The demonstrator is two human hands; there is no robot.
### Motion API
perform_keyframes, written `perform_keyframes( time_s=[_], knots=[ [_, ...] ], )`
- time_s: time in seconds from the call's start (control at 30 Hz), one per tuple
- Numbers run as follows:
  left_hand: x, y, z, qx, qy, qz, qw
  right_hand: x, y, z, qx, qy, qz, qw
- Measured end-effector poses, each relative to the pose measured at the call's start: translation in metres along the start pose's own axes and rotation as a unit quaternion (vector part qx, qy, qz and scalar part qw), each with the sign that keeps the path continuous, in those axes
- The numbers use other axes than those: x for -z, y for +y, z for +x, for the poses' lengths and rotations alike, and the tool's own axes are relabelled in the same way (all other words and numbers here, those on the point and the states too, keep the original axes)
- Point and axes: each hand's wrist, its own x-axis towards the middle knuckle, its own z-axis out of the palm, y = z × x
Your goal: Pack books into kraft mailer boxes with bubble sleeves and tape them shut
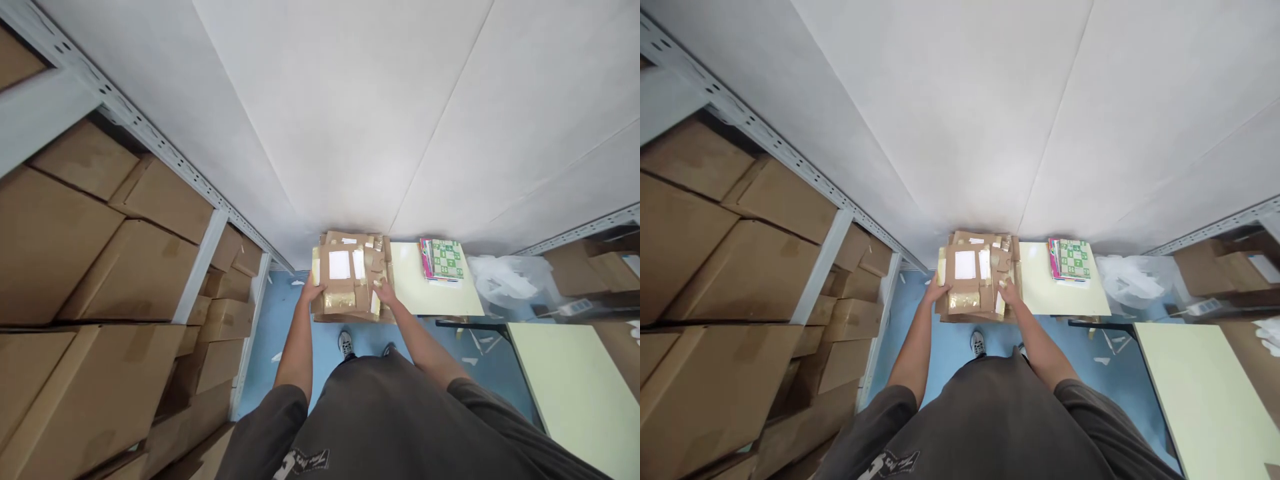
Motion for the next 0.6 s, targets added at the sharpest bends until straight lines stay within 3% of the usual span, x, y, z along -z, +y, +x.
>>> perform_keyframes(
  time_s=[0.2, 0.33, 0.47, 0.6],
  knots=[
    [0.011, -0.014, -0.004, -0.018, 0.028, -0.009, 0.999, -0.026, -0.025, 0.012, 0.075, -0.022, 0.060, 0.995],
    [0.016, -0.014, -0.004, -0.042, 0.018, -0.017, 0.999, -0.031, -0.038, 0.014, 0.062, 0.014, 0.089, 0.994],
    [0.004, -0.010, -0.009, -0.048, 0.014, -0.031, 0.998, -0.031, -0.042, 0.006, 0.041, 0.064, 0.112, 0.991],
    [-0.012, -0.006, -0.015, -0.038, 0.011, -0.034, 0.999, -0.024, -0.037, -0.002, 0.069, 0.117, 0.129, 0.982]
  ],
)
